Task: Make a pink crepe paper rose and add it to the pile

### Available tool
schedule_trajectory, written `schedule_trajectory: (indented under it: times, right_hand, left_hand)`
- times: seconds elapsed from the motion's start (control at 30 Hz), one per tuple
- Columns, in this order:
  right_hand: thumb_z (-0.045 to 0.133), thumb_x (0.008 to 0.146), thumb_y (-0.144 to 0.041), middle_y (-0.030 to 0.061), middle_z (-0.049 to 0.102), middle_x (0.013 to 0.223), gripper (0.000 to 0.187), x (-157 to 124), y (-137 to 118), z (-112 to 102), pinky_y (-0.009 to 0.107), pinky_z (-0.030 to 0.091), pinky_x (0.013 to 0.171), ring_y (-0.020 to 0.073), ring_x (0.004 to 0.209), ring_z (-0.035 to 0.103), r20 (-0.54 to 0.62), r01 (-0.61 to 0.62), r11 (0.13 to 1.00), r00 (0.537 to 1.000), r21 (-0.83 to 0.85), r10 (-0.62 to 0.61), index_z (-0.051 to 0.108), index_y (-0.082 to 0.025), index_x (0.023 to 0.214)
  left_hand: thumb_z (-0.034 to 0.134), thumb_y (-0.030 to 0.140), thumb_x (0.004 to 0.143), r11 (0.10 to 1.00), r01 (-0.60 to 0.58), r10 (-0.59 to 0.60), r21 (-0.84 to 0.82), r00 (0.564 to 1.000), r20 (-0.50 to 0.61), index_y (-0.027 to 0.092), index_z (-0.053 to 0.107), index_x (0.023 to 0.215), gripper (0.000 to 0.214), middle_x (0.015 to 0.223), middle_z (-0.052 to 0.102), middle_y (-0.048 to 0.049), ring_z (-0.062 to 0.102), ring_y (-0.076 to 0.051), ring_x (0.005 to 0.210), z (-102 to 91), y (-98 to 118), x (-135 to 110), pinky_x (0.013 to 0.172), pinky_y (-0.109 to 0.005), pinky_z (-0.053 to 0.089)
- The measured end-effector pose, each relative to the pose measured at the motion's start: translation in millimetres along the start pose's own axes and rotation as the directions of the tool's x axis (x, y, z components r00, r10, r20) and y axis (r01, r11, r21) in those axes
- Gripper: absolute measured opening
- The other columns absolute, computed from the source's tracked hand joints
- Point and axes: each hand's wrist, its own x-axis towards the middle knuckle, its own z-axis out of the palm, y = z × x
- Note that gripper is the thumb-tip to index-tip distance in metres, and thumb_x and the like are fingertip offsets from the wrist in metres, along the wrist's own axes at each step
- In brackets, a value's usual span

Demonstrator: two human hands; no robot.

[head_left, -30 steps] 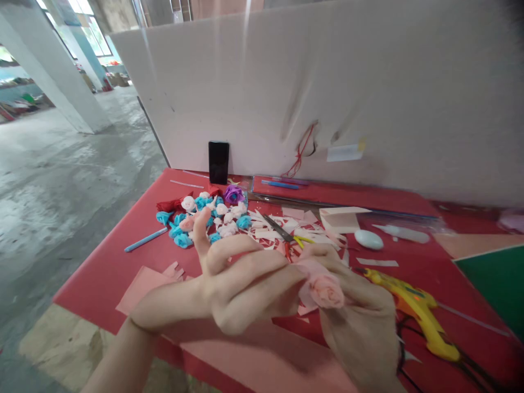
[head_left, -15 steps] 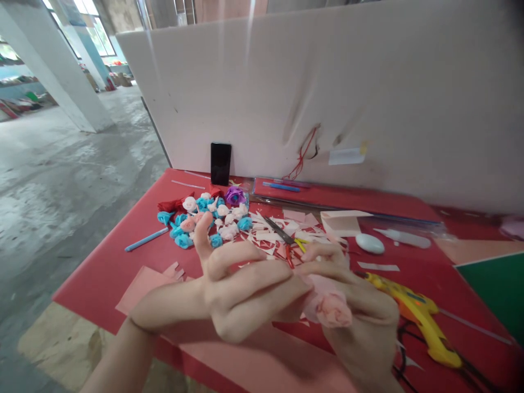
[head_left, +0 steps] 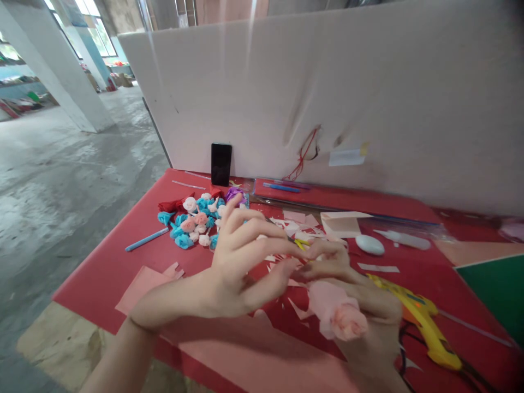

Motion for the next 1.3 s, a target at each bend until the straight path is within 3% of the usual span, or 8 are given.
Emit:
schedule_trajectory:
  times: [0.1,0.2,0.33,0.5,0.67,1.03,1.13,1.3]
  right_hand:
    - [0.054,0.09,-0.022,0.0019,0.068,0.077,0.014,4.0,2.2,-3.1,0.038,0.046,0.07,0.0209,0.08,0.052,0.004,0.05,0.999,0.999,-0.01,-0.05,0.065,-0.026,0.082]
    - [0.052,0.09,-0.022,0.0021,0.063,0.072,0.021,7.0,4.3,-6.3,0.038,0.046,0.069,0.02,0.077,0.05,0.018,0.093,0.995,0.996,-0.047,-0.092,0.061,-0.024,0.072]
    - [0.053,0.089,-0.018,0.0025,0.064,0.072,0.017,9.8,6.7,-10.7,0.038,0.047,0.069,0.0203,0.078,0.051,0.075,0.154,0.98,0.986,-0.126,-0.146,0.062,-0.024,0.077]
    - [0.053,0.091,-0.022,0.0019,0.065,0.068,0.018,13.2,6.4,-14.7,0.038,0.046,0.07,0.0204,0.079,0.053,0.151,0.242,0.949,0.965,-0.203,-0.213,0.062,-0.025,0.076]
    - [0.055,0.09,-0.025,0.0011,0.066,0.07,0.013,9.8,7.1,-17.6,0.039,0.044,0.072,0.021,0.079,0.053,0.16,0.194,0.96,0.974,-0.203,-0.163,0.065,-0.027,0.081]
    - [0.059,0.087,-0.02,0.0021,0.067,0.076,0.013,7.2,7.8,-16.4,0.038,0.042,0.07,0.0218,0.08,0.051,0.118,0.088,0.987,0.99,-0.132,-0.072,0.067,-0.027,0.095]
    - [0.06,0.086,-0.018,0.0022,0.067,0.08,0.017,8.2,3.7,-13.3,0.037,0.043,0.069,0.0212,0.081,0.051,0.091,0.024,0.994,0.996,-0.105,-0.014,0.067,-0.027,0.099]
    - [0.062,0.081,-0.009,-0.0002,0.066,0.075,0.024,9.5,-7.1,-8.0,0.033,0.046,0.065,0.0187,0.074,0.052,0.039,-0.114,0.99,0.992,-0.077,0.117,0.069,-0.028,0.094]
  left_hand:
    - [0.047,0.014,0.091,0.934,0.101,-0.047,-0.342,0.985,0.163,0.014,0.063,0.08,0.02,0.08,0.07,-0.0044,0.059,-0.013,0.077,-1.0,-3.9,10.1,0.08,-0.029,0.046]
    - [0.049,0.016,0.091,0.801,0.288,-0.128,-0.525,0.939,0.319,0.014,0.063,0.076,0.021,0.079,0.069,-0.004,0.06,-0.012,0.079,1.2,-5.8,11.6,0.079,-0.025,0.047]
    - [0.057,0.014,0.087,0.67,0.38,-0.158,-0.637,0.912,0.378,0.015,0.063,0.075,0.014,0.079,0.065,-0.0019,0.058,-0.011,0.081,0.2,-5.5,10.6,0.08,-0.022,0.047]
    - [0.064,0.014,0.081,0.591,0.506,-0.184,-0.628,0.843,0.506,0.015,0.062,0.071,0.011,0.08,0.063,-0.0004,0.058,-0.01,0.082,-2.8,-3.6,11.1,0.083,-0.022,0.046]
    - [0.067,0.012,0.079,0.631,0.479,-0.193,-0.611,0.859,0.474,0.017,0.061,0.068,0.013,0.076,0.063,-0.0002,0.058,-0.011,0.077,-4.2,-1.0,10.6,0.081,-0.025,0.047]
    - [0.065,0.015,0.081,0.591,0.515,-0.303,-0.621,0.855,0.421,0.016,0.061,0.071,0.011,0.073,0.062,-0.0002,0.058,-0.01,0.071,-1.4,1.7,10.1,0.071,-0.021,0.048]
    - [0.063,0.017,0.083,0.525,0.54,-0.328,-0.658,0.842,0.428,0.016,0.062,0.073,0.01,0.073,0.061,0.0005,0.057,-0.008,0.07,2.0,-3.5,7.9,0.069,-0.019,0.047]
    - [0.063,0.02,0.084,0.269,0.617,-0.378,-0.74,0.774,0.508,0.016,0.063,0.074,0.011,0.071,0.061,0.0015,0.055,-0.006,0.065,10.5,-10.5,7.1,0.063,-0.016,0.047]
